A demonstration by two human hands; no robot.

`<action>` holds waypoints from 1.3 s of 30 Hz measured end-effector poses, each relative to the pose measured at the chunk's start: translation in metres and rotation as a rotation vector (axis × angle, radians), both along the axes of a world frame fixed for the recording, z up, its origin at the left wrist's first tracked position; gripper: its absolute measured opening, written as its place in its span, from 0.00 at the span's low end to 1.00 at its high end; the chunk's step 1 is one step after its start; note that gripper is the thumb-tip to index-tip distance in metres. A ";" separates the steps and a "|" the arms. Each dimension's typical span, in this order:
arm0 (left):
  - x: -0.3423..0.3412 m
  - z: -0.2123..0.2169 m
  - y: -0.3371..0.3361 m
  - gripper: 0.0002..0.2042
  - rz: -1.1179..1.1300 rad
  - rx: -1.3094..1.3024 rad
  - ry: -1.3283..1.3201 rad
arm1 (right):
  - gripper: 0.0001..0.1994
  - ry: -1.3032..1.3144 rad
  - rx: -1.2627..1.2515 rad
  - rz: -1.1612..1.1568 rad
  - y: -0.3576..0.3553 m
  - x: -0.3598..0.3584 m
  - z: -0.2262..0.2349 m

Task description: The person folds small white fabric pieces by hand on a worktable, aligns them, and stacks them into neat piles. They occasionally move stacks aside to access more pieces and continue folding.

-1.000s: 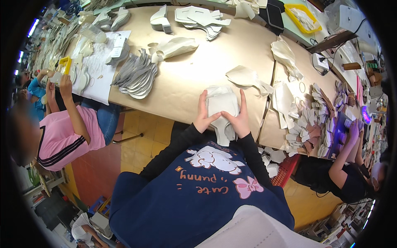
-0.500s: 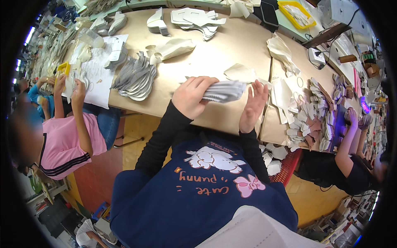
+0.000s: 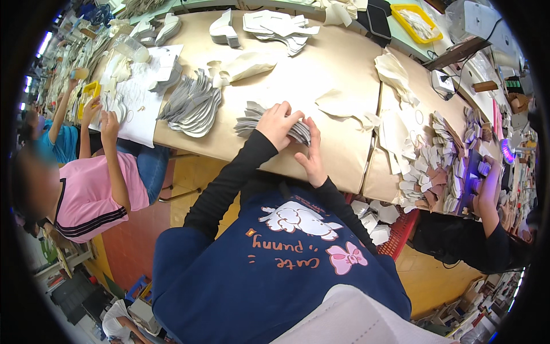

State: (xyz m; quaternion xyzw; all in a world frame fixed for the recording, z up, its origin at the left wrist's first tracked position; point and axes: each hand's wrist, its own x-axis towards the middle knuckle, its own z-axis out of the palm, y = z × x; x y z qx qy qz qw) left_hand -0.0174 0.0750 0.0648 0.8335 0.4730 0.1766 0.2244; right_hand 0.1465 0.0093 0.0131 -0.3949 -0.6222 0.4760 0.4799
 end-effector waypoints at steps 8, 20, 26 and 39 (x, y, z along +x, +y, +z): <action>0.003 0.029 -0.024 0.18 0.523 -0.106 -0.515 | 0.43 0.377 -0.134 -0.188 0.011 0.018 0.034; 0.026 0.063 -0.050 0.23 0.283 -0.795 -1.284 | 0.30 0.686 -0.557 -0.087 0.007 0.043 0.068; 0.022 0.066 -0.048 0.22 0.222 -0.702 -1.063 | 0.32 0.599 -0.515 -0.061 0.002 0.047 0.066; 0.017 0.059 -0.044 0.23 0.441 -1.052 -1.226 | 0.36 0.672 -0.617 -0.018 -0.005 0.056 0.051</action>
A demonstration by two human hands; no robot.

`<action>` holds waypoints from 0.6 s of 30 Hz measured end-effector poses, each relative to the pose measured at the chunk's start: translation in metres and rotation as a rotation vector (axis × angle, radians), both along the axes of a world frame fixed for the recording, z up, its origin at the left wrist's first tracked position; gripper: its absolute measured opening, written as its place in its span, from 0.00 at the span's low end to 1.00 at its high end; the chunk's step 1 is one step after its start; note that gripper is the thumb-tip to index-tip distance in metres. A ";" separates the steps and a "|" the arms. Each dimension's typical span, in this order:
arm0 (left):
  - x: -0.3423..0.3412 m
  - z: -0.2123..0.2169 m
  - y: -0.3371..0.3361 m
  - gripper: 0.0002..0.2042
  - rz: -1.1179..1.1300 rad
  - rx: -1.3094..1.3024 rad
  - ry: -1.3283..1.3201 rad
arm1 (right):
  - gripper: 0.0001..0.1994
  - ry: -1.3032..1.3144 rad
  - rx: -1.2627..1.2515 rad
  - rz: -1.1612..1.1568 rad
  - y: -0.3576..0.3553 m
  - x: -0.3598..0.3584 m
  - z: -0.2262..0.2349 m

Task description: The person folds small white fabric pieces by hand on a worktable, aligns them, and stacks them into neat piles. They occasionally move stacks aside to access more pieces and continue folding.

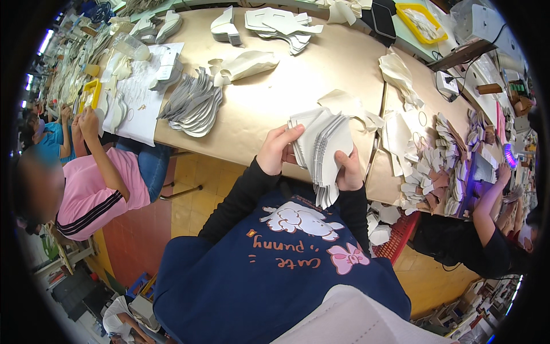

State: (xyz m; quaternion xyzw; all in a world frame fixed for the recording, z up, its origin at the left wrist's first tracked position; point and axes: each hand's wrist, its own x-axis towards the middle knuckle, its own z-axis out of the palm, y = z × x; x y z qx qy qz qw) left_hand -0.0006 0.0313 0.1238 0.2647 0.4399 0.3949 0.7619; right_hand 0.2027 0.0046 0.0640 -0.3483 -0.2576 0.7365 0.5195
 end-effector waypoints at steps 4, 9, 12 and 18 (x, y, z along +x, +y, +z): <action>0.000 -0.006 -0.001 0.22 0.056 -0.036 -0.033 | 0.36 0.116 -0.049 -0.002 -0.001 -0.003 -0.002; 0.005 -0.011 -0.006 0.17 0.121 0.506 0.531 | 0.36 -0.144 0.105 0.023 0.001 -0.010 0.007; 0.004 -0.011 -0.005 0.14 0.235 0.587 0.810 | 0.34 -0.413 0.231 -0.030 -0.003 -0.019 0.010; 0.000 -0.010 -0.002 0.14 0.385 0.724 1.002 | 0.23 -0.511 0.578 -0.123 -0.011 -0.041 -0.004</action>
